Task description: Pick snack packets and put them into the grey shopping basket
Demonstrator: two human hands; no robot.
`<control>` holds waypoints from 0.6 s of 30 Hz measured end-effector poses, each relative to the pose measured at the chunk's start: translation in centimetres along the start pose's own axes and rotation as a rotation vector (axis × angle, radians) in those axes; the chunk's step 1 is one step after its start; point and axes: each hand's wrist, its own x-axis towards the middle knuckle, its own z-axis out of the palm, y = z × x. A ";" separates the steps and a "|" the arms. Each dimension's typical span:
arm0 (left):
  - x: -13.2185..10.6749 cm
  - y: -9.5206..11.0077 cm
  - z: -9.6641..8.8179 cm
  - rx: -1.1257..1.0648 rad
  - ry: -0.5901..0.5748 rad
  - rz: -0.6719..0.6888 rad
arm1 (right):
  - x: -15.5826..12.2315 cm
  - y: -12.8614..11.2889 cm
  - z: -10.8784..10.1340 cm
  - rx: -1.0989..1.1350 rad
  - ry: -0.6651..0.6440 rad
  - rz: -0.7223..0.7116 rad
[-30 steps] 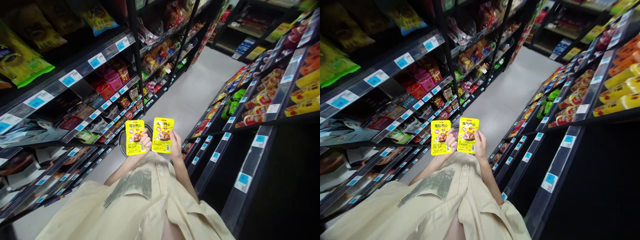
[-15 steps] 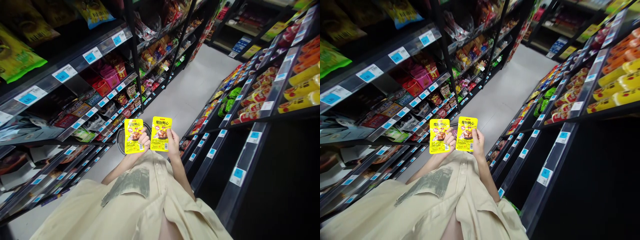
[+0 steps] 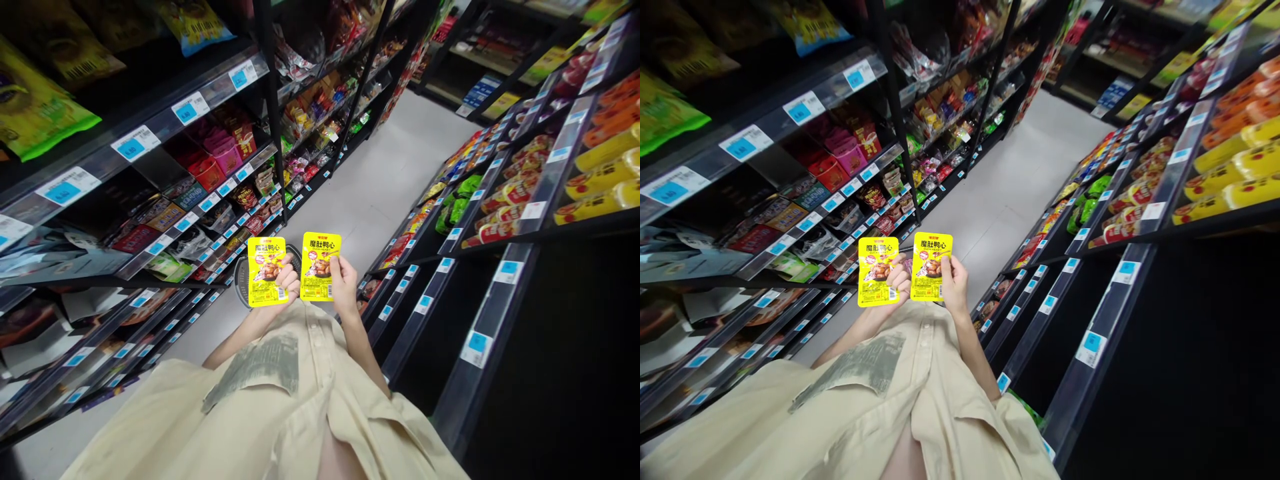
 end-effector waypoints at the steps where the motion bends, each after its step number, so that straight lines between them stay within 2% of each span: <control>1: -0.1 0.1 0.0 -0.002 0.000 0.000 | 0.0 0.0 0.1 0.038 -0.011 0.017; 6: -0.4 0.3 0.0 -0.021 -0.009 -0.005 | -0.2 0.9 -0.2 0.615 -0.260 0.238; 11: 0.1 0.6 -1.6 -0.087 -0.037 -0.042 | -0.2 2.4 -0.8 1.296 -0.460 0.168; 14: 0.3 0.8 -2.6 -0.106 -0.015 -0.059 | -0.1 2.8 -0.7 1.425 -0.490 0.123; 18: 0.8 0.7 -2.7 -0.084 0.009 -0.062 | -0.2 2.9 -0.5 1.388 -0.424 0.143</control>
